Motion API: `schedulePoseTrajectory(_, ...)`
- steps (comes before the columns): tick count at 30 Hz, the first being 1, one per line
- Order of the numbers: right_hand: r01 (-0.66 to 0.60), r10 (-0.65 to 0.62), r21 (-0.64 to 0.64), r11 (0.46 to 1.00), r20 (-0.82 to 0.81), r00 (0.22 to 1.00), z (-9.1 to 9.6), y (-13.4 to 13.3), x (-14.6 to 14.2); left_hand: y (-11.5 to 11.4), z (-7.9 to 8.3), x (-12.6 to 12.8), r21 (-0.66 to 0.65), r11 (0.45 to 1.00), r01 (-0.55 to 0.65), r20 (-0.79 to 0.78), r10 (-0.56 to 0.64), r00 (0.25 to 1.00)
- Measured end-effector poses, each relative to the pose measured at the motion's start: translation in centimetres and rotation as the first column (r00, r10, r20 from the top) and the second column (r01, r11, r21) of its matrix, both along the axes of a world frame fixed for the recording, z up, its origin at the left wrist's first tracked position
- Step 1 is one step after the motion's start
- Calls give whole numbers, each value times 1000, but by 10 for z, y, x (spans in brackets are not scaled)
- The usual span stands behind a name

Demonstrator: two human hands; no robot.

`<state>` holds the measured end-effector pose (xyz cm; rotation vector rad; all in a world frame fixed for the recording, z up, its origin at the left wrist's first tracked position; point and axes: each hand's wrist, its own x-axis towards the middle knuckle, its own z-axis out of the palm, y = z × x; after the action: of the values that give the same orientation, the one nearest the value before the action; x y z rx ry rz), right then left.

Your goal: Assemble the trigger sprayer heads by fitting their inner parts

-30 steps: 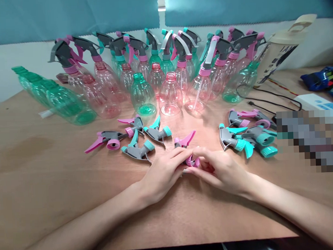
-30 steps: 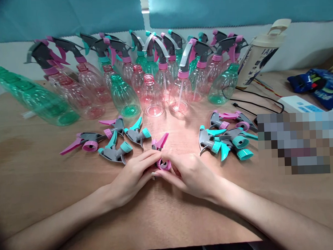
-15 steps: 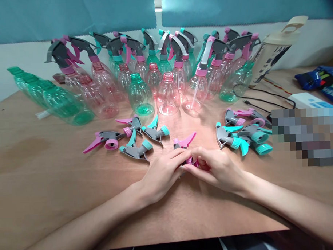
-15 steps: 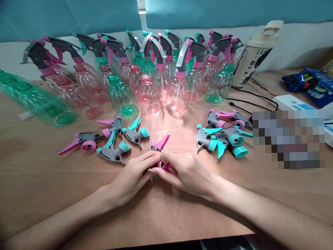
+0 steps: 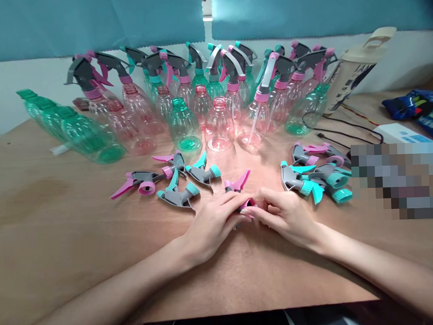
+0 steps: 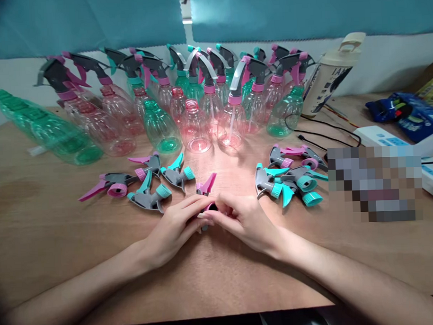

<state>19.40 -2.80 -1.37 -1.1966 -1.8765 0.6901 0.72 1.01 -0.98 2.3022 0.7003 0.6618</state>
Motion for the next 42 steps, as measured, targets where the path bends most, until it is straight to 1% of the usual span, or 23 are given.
schedulePoseTrajectory(2,33,-33,1,999,-6,999,0,0,1,2,0,-1,-8,999,-36,17,36,999)
schedulePoseTrajectory(4,67,-68,-32,997,-13,998,-1,1,1,4,0,-3,-22,997,-74,40,75,996)
schedulePoseTrajectory(6,90,-95,-124,988,-40,995,-3,3,2,5,0,-3,-38,996,-87,55,89,995)
schedulePoseTrajectory(9,107,-139,-277,955,-101,985,-6,5,3,5,0,-3,-53,995,-89,62,92,994)
schedulePoseTrajectory(12,123,-193,-360,925,-167,967,-7,6,3,4,0,-3,-62,993,-96,48,99,994)
schedulePoseTrajectory(14,110,-222,-411,905,-235,947,-5,8,3,4,0,-4,-60,994,-94,36,96,995)
schedulePoseTrajectory(16,58,-241,-488,871,-321,916,-2,10,4,4,0,-4,-51,995,-89,32,91,995)
schedulePoseTrajectory(18,-24,-258,-571,821,-409,875,0,14,6,4,0,-4,-43,995,-88,28,89,996)
schedulePoseTrajectory(20,-110,-273,-626,772,-482,832,0,19,10,4,0,-4,-40,995,-90,24,91,996)
schedulePoseTrajectory(22,-181,-281,-649,739,-541,793,1,23,14,4,0,-4,-39,995,-90,23,91,996)
schedulePoseTrajectory(25,-251,-307,-670,699,-598,740,4,26,19,4,0,-5,-36,996,-84,29,85,996)
schedulePoseTrajectory(29,-359,-310,-683,636,-652,692,11,26,21,4,0,-5,-31,997,-73,37,74,997)
schedulePoseTrajectory(31,-394,-298,-670,629,-676,674,11,27,21,4,0,-6,-25,997,-68,36,69,997)
schedulePoseTrajectory(32,-392,-303,-670,630,-677,671,11,28,21,4,0,-6,-22,998,-66,34,66,997)
schedulePoseTrajectory(35,-312,-361,-705,637,-630,687,9,29,21,4,-1,-6,-16,998,-65,28,65,997)
schedulePoseTrajectory(38,-227,-380,-731,643,-563,734,9,29,21,3,-1,-6,-13,998,-67,34,67,997)
schedulePoseTrajectory(40,-175,-351,-720,672,-517,781,10,28,21,2,0,-6,-13,999,-49,38,49,998)
schedulePoseTrajectory(42,-110,-315,-690,715,-458,831,12,26,22,2,1,-6,-10,1000,-23,32,23,999)
